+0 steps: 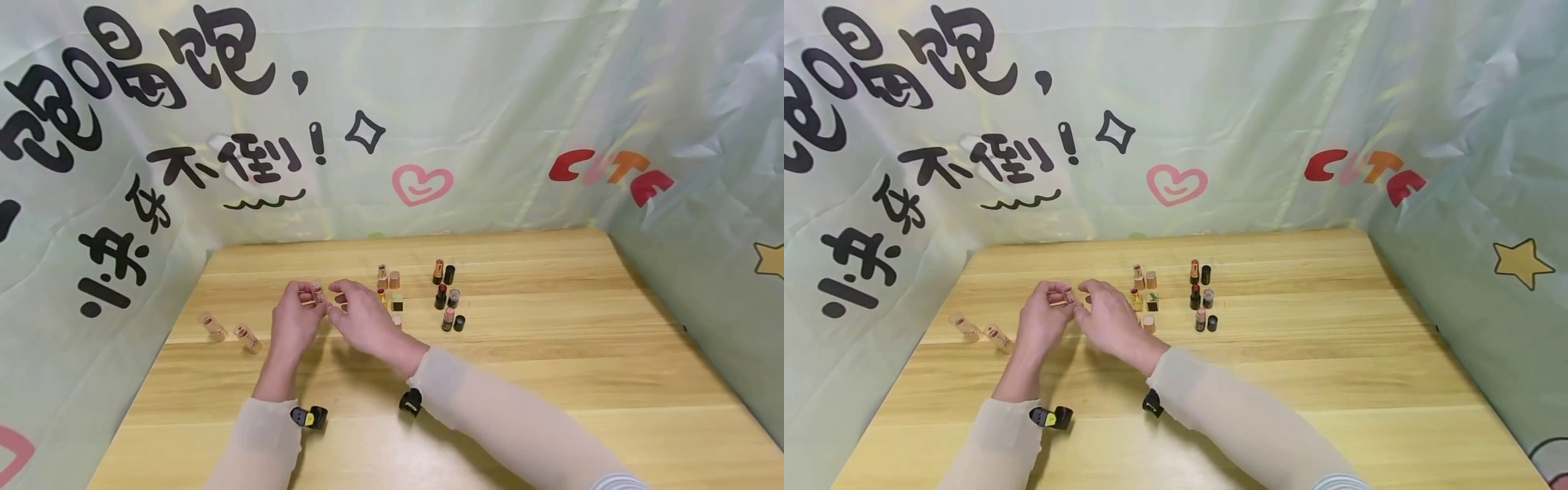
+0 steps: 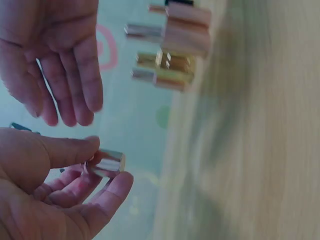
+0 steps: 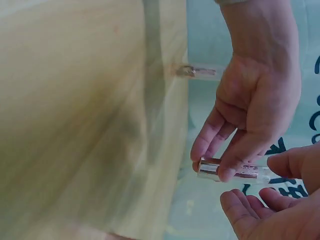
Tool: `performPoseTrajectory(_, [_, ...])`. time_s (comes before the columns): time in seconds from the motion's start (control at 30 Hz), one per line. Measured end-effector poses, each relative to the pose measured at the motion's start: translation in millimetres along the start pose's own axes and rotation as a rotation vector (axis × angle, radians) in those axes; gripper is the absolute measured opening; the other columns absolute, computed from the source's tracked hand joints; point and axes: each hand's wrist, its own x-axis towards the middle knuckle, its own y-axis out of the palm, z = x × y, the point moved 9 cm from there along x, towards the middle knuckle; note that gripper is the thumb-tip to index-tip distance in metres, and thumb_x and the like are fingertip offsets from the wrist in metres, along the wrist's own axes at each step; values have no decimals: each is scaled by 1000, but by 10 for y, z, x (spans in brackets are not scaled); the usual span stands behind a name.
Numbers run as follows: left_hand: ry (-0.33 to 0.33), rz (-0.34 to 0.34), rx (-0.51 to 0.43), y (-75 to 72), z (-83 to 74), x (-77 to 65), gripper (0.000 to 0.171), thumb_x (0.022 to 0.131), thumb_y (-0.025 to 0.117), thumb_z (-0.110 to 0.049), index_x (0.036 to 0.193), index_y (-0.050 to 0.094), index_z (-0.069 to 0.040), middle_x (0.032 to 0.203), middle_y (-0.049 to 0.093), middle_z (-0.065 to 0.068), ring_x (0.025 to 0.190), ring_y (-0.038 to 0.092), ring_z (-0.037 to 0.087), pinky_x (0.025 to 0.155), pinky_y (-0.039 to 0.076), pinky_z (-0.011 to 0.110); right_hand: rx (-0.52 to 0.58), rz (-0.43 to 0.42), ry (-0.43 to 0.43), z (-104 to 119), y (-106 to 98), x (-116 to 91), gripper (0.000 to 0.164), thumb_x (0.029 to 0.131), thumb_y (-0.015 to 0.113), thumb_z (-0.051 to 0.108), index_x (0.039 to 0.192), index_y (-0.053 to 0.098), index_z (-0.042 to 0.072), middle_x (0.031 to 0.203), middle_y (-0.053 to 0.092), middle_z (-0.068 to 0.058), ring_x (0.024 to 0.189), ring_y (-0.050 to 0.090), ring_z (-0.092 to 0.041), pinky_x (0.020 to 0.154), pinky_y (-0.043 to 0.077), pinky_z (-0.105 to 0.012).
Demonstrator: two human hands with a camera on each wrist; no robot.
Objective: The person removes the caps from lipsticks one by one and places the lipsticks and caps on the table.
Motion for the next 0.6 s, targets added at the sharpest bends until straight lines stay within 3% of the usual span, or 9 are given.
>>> performPoseTrajectory(0.17, [39, 81, -39, 79, -201, -118, 36, 96, 77, -12, 127, 58, -6, 125, 74, 17, 115, 73, 33, 93, 62, 45, 37, -17, -11, 16, -187, 15, 46, 102, 69, 18, 145, 59, 5, 140, 66, -12, 118, 70, -26, 93, 61, -39])
performPoseTrajectory(0.2, [49, 93, -44, 92, -246, -141, 37, 96, 78, -14, 126, 58, -7, 124, 75, 16, 115, 73, 33, 94, 61, 46, 37, -20, -16, 15, -225, 13, 44, 102, 70, 19, 143, 60, 6, 138, 68, -11, 117, 69, -25, 92, 61, -41])
performPoseTrajectory(0.27, [72, 123, -55, 125, -323, -183, 39, 95, 80, -15, 126, 59, -7, 123, 76, 15, 114, 74, 31, 94, 61, 45, 37, -25, -35, 17, -303, 8, 38, 102, 71, 19, 137, 65, 8, 130, 72, -8, 112, 70, -23, 104, 54, -45])
performPoseTrajectory(0.33, [80, 151, -71, 162, -385, -214, 40, 94, 82, -17, 126, 60, -8, 120, 77, 12, 112, 74, 29, 93, 62, 43, 43, -30, -47, 6, -380, -5, 31, 101, 73, 19, 130, 69, 9, 119, 75, -5, 107, 70, -22, 102, 54, -47])
performPoseTrajectory(0.43, [88, 196, -99, 227, -446, -245, 41, 94, 82, -16, 128, 61, -9, 118, 77, 10, 109, 74, 26, 91, 62, 41, 59, -33, -41, -24, -489, -29, 20, 100, 74, 18, 120, 73, 14, 108, 76, -1, 103, 70, -19, 100, 54, -44])
performPoseTrajectory(0.5, [86, 213, -111, 254, -464, -255, 40, 93, 82, -16, 127, 63, -9, 118, 77, 9, 109, 74, 25, 91, 62, 39, 71, -24, -28, -46, -535, -44, 19, 99, 75, 18, 118, 74, 15, 108, 76, 0, 104, 70, -19, 86, 59, -38])
performPoseTrajectory(0.6, [90, 233, -120, 286, -480, -263, 38, 93, 82, -16, 127, 66, -8, 117, 76, 8, 108, 74, 25, 92, 62, 39, 65, -11, -9, -70, -585, -65, 19, 99, 76, 19, 118, 75, 17, 109, 75, 1, 107, 70, -19, 87, 58, -34])
